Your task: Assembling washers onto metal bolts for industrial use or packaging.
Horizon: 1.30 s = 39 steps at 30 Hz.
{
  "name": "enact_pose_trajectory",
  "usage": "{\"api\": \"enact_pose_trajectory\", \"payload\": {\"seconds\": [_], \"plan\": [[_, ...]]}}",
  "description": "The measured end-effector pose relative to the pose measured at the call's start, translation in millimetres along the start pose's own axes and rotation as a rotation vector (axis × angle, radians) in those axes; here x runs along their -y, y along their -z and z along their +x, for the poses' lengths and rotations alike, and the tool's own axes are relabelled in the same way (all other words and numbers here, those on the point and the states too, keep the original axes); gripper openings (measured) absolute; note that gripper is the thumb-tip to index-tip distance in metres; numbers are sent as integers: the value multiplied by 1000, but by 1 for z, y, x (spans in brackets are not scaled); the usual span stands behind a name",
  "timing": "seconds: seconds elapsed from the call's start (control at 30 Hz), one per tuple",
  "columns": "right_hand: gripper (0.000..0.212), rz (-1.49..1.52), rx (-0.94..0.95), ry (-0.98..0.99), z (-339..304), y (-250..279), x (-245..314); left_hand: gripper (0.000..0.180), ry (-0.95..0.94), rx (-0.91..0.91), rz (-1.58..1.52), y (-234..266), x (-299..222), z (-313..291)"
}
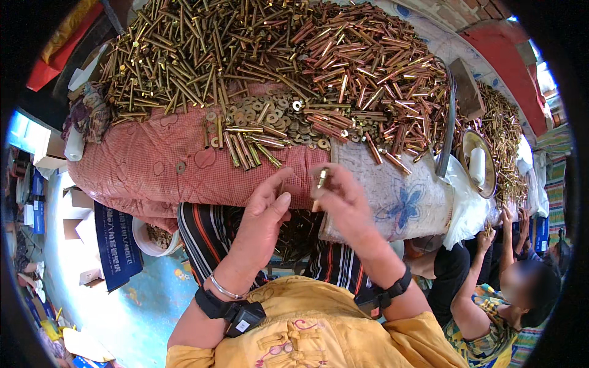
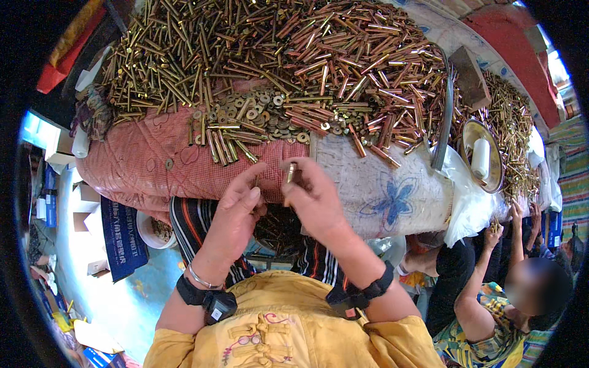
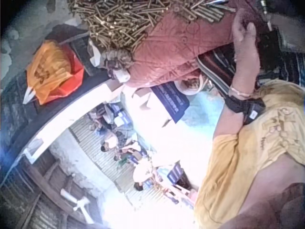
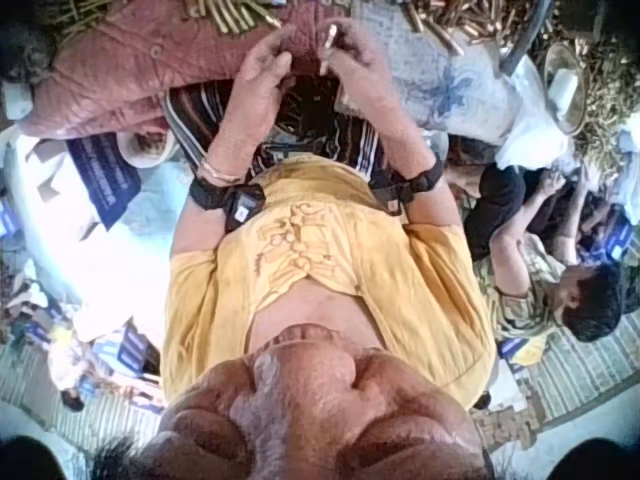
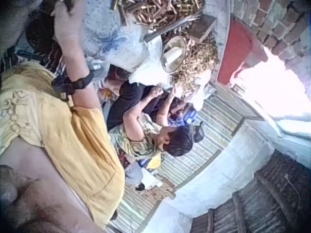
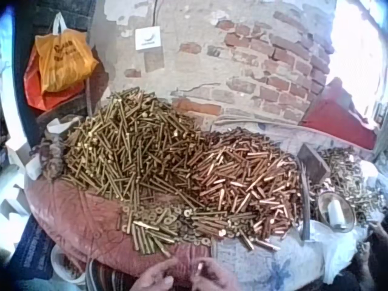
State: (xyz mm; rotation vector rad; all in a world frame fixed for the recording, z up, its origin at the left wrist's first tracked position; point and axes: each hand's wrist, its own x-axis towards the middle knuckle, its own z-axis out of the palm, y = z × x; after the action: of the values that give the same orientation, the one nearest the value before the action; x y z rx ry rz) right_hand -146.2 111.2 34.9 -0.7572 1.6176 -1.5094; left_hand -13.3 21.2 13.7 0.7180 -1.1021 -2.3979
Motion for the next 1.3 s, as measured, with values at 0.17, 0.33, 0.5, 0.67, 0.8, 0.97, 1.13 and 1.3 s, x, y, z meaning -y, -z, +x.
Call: {"api": "enact_pose_trajectory", "payload": {"seconds": [0.17,0.33,0.5,0.67,0.8,0.97,1.13,1.3], "plan": [[19,-487,-143,215,30,23,4,49,35,5,-65,4,-3,-2],[14,-930,-323,506,56,25,3,51,90,60,-114,7,-1,-3],[12,-1344,-182,344,64,20,2,43,113,65,-145,11,2,-1],[11,-1357,-187,388,65,20,-1,20,149,75,-170,15,6,1],[10,-1275,-209,462,63,19,0,18,134,61,-216,16,10,2],[7,-1139,-253,542,55,17,-5,17,150,25,-116,13,9,1],[11,-790,-271,415,40,3,-2,16,147,16,-66,11,7,3],[12,-443,-94,122,25,-7,0,15,164,25,-81,12,9,4]]}}
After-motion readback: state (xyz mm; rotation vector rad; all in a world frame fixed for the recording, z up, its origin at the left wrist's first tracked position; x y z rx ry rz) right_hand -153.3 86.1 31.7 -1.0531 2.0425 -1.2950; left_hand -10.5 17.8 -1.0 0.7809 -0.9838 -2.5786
